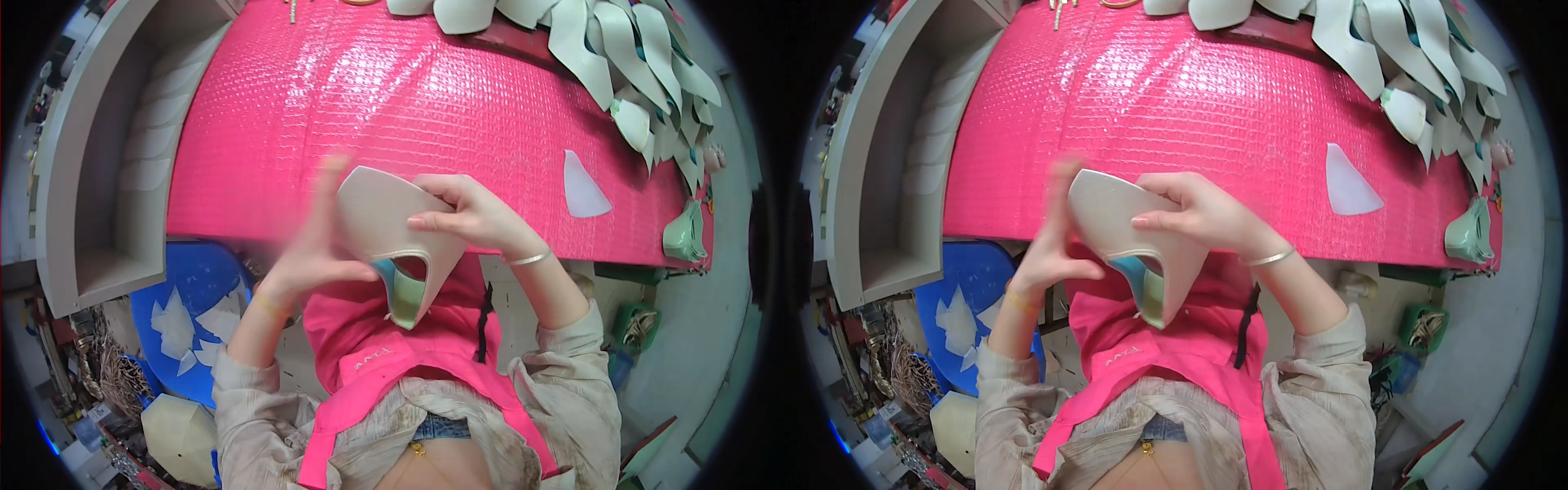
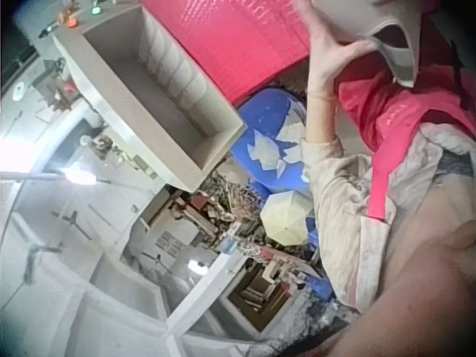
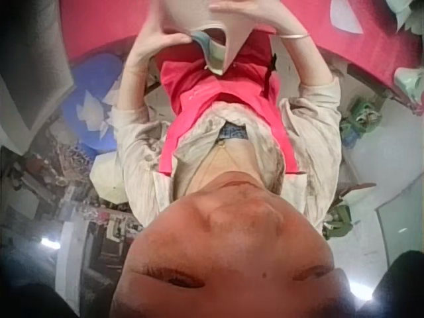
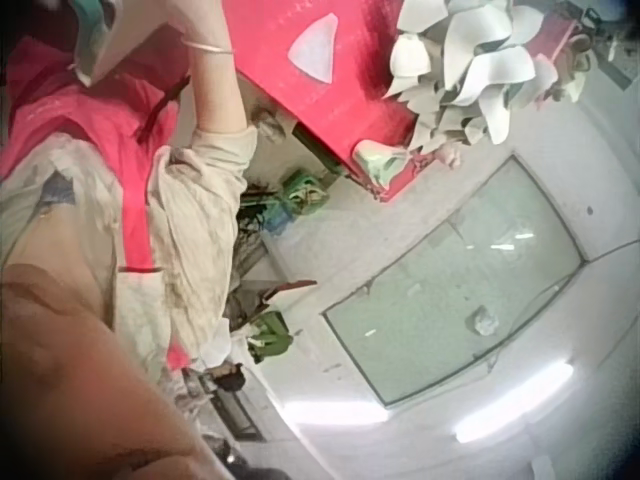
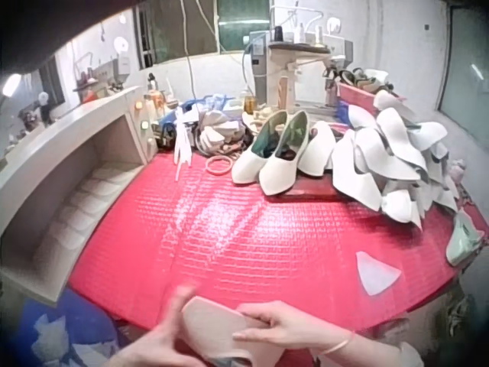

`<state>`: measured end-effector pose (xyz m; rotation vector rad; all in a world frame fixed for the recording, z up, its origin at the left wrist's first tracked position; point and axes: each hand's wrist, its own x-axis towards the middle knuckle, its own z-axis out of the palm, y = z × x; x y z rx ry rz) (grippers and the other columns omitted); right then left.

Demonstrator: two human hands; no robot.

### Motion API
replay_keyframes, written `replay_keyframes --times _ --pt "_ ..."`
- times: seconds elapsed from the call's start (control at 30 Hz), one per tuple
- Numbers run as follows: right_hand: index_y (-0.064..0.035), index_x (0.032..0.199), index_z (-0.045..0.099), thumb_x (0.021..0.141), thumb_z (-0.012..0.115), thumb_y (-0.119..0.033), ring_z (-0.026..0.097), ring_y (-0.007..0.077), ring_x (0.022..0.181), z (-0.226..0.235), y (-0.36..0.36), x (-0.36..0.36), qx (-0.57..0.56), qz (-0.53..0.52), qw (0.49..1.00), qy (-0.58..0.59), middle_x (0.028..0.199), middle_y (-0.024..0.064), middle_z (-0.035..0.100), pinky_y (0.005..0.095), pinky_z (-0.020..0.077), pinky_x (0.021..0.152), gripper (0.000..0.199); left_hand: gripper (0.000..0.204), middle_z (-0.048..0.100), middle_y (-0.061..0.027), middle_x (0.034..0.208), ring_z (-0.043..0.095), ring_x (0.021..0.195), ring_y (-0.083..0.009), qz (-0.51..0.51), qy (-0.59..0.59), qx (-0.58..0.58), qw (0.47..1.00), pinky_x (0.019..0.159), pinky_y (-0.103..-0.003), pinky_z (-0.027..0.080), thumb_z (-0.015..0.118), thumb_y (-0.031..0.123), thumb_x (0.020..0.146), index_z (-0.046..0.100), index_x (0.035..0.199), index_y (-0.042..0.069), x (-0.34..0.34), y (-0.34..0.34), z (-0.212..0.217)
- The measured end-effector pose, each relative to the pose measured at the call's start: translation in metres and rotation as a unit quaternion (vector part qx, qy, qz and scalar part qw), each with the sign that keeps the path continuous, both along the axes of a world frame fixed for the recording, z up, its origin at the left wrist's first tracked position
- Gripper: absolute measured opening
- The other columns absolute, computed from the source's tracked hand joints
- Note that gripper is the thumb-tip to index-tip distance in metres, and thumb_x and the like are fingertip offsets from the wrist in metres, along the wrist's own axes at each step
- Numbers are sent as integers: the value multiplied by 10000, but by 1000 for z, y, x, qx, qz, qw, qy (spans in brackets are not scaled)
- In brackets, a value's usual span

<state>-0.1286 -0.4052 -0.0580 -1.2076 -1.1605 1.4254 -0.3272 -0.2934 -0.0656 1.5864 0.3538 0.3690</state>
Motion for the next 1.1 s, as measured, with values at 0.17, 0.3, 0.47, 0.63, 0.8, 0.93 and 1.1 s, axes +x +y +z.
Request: replay_keyframes --times 0.17,0.3,0.47,0.63,0.8,0.93,1.1 --pt "-21 974 572 755 638 -112 566 144 775 9 -59 74 -24 -264 897 -353 855 74 601 286 453 706 246 661 534 -90 1108 493 1061 -157 -53 68 -239 967 911 -287 396 724 64 678 378 1230 -48 41 1 -27" --pt "-14 868 527 649 725 -156 510 130 719 -26 -109 191 -167 -245 709 -639 779 40 541 248 416 646 327 648 513 -106 1150 503 1054 -152 -83 62 -291 951 894 -284 410 691 70 715 352 1258 -32 70 6 -24" --pt "-17 842 498 700 658 -63 449 75 664 -12 -114 193 -113 -214 884 -400 737 -18 465 224 379 601 218 689 498 -101 1165 499 1058 -166 -164 50 -282 944 913 -288 388 695 70 710 327 1284 -23 60 16 -32" --pt "-64 989 494 729 620 -27 489 57 771 42 -97 106 36 -361 914 -183 882 -13 498 194 410 688 291 735 480 -109 1172 508 1031 -160 -88 59 -191 976 866 -278 414 671 24 725 264 1336 10 48 10 -42" --pt "-71 915 480 687 651 -8 505 75 795 7 -70 33 27 -357 933 45 915 10 499 201 433 705 292 772 570 -260 964 588 920 -333 -11 123 143 982 780 -386 455 614 50 664 237 1338 37 46 8 -37" --pt "7 1058 514 781 619 -12 548 118 864 -31 -15 -32 -34 -378 890 252 957 60 561 252 459 770 297 742 574 -260 753 577 711 -420 40 152 245 957 664 -454 445 591 70 693 232 1342 51 34 -1 -41" --pt "-19 1036 479 785 609 -8 568 154 862 -55 -4 -36 -34 -457 834 308 942 81 578 294 468 791 282 678 528 -125 846 555 687 -223 109 9 -81 991 607 -322 451 577 -29 710 304 1321 86 2 -21 -43"
